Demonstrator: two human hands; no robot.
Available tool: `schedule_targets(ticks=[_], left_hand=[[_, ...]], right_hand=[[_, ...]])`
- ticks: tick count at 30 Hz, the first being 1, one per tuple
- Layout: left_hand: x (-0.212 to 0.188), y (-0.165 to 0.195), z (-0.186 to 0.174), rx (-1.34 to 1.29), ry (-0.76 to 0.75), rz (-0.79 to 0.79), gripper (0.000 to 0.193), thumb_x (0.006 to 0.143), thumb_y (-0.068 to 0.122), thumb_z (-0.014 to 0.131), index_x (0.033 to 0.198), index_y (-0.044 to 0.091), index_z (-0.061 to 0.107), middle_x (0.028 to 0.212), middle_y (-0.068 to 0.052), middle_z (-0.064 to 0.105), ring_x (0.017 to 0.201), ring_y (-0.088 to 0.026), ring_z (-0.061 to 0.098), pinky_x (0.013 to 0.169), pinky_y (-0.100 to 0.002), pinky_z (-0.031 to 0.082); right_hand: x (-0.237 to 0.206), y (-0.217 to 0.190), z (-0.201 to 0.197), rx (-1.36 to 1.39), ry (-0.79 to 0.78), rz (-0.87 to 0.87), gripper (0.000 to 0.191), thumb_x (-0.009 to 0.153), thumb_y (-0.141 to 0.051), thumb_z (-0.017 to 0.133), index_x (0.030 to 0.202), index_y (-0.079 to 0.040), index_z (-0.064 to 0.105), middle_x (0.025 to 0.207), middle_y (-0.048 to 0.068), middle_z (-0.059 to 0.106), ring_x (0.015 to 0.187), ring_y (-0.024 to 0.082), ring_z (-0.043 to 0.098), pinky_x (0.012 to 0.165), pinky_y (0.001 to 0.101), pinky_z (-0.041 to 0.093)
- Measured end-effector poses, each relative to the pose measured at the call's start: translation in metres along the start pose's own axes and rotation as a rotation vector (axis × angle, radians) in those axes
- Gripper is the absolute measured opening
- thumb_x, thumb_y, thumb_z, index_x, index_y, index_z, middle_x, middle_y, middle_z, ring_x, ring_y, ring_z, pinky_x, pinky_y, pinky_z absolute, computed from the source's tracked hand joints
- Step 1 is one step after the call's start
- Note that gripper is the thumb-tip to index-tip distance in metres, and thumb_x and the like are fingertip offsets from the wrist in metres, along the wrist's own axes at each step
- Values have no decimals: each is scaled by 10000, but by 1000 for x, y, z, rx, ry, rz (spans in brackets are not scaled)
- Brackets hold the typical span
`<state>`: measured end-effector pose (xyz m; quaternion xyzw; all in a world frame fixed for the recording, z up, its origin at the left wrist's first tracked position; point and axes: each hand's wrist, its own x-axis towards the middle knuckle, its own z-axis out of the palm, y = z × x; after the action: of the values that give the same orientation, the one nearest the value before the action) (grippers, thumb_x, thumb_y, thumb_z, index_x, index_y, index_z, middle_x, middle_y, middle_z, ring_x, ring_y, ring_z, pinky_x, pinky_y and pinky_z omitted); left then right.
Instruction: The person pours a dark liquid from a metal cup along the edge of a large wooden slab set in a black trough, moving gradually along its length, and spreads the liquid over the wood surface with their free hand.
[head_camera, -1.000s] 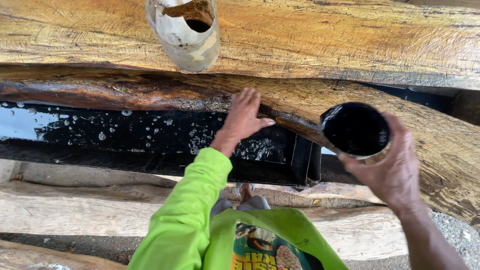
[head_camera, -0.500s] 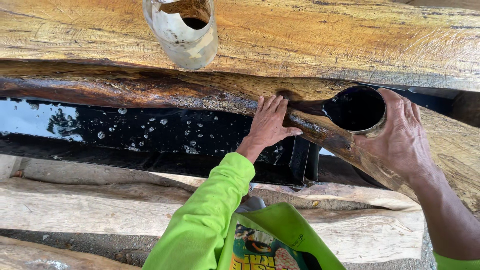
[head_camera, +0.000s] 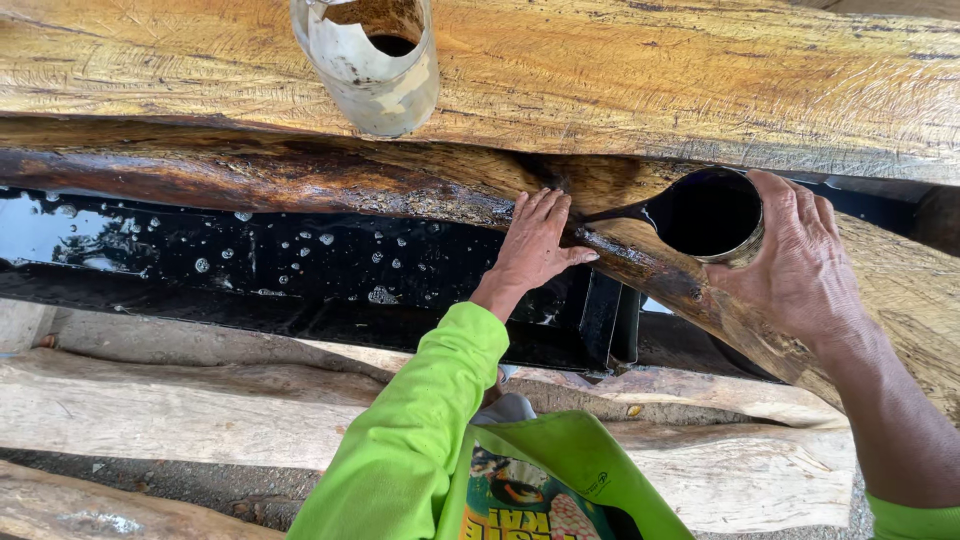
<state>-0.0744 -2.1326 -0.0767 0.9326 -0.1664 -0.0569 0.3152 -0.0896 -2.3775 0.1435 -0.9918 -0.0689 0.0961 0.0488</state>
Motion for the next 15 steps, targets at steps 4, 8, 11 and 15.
schedule_targets(ticks=[4,8,11,15], left_hand=[[1,2,-2,17,-6,-1,1151,785,819,593,1499,-62,396,1580,-233,391,1507,-369,292,1257,-539,149],[1,3,-3,25,-14,-1,1152,784,828,580,1500,-57,405,1583,-229,392,1510,-368,294,1259,-536,152],[2,2,-2,30,-11,-3,1159,782,839,564,1504,-54,407,1581,-226,397,1507,-365,295,1261,-531,151],[2,1,1,36,-27,-5,1167,778,854,553,1499,-51,403,1584,-227,391,1510,-360,290,1263,-521,145]], right_hand=[[4,0,-1,-5,-44,33,1178,604,-365,938,1575,-108,322,1491,213,447,1404,384,391,1194,495,322],[7,-1,-2,-40,-38,2,1167,614,-362,928,1576,-104,321,1481,234,451,1401,402,393,1187,506,334],[6,-2,-2,-53,-38,-9,1155,628,-362,920,1583,-111,322,1481,233,454,1400,402,395,1192,502,338],[5,-3,-1,-73,-36,-29,1164,613,-374,928,1581,-124,333,1498,221,449,1408,397,390,1187,500,338]])
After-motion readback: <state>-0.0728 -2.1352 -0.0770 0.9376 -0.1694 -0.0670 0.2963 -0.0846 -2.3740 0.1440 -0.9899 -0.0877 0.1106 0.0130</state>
